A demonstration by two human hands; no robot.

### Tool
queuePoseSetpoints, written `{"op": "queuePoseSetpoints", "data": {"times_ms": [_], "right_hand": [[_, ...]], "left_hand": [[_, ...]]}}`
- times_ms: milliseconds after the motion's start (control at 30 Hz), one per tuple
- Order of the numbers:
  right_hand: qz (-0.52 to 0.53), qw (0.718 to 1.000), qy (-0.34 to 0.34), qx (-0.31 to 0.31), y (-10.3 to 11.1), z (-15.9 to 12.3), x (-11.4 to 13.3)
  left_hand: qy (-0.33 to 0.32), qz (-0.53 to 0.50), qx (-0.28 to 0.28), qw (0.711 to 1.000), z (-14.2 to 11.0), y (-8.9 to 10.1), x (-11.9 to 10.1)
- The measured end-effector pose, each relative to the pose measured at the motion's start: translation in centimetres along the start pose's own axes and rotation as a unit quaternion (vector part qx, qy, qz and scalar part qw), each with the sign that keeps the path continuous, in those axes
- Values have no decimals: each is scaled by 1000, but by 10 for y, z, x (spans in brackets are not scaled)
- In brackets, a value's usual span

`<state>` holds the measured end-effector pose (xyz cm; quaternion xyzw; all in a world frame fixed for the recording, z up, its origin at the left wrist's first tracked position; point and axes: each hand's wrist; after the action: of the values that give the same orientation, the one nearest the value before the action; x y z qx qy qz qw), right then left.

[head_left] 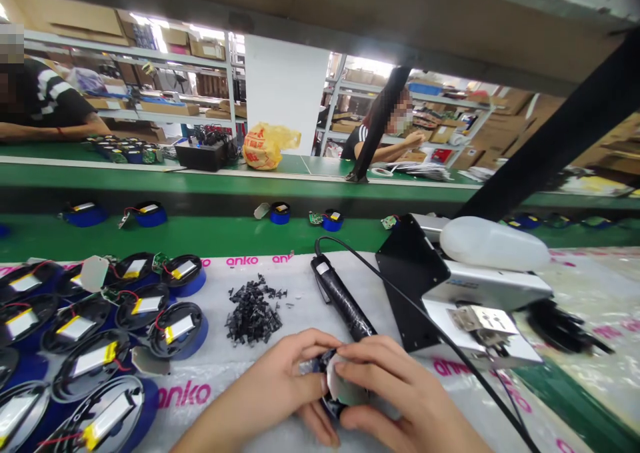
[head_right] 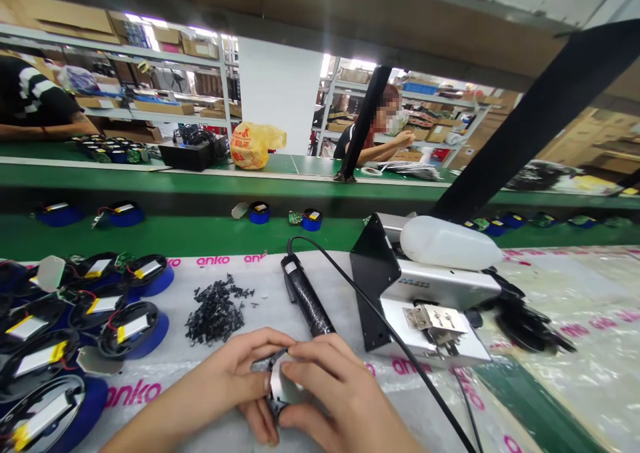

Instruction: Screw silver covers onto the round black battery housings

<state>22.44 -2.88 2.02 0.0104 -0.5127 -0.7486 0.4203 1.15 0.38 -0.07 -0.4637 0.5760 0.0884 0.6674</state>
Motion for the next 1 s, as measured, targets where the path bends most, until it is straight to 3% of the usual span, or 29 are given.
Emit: {"op": "queuePoseSetpoints", "data": {"times_ms": [267, 567, 733, 1000], "right_hand": [[-34, 998, 5, 50, 5, 5, 5], [-47, 997, -64, 25, -5, -9, 16], [-48, 995, -67, 53, 0, 0, 18], [-38, 977, -191, 83, 0, -2, 25]], "left_hand": [[22, -35, -8, 999, 3, 5, 2], [33, 33, -77, 996, 7, -6, 11], [18, 66, -73, 995, 4, -9, 8], [-7, 81, -91, 993, 2, -14, 10]]}}
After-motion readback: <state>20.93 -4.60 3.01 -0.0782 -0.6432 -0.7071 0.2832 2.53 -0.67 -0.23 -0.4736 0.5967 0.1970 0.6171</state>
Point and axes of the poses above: each hand's wrist, its own z-axis towards the middle knuckle, its own y-axis out of the back of the hand, x = y × z, and after that the axes turned 9 degrees about -y, right-handed
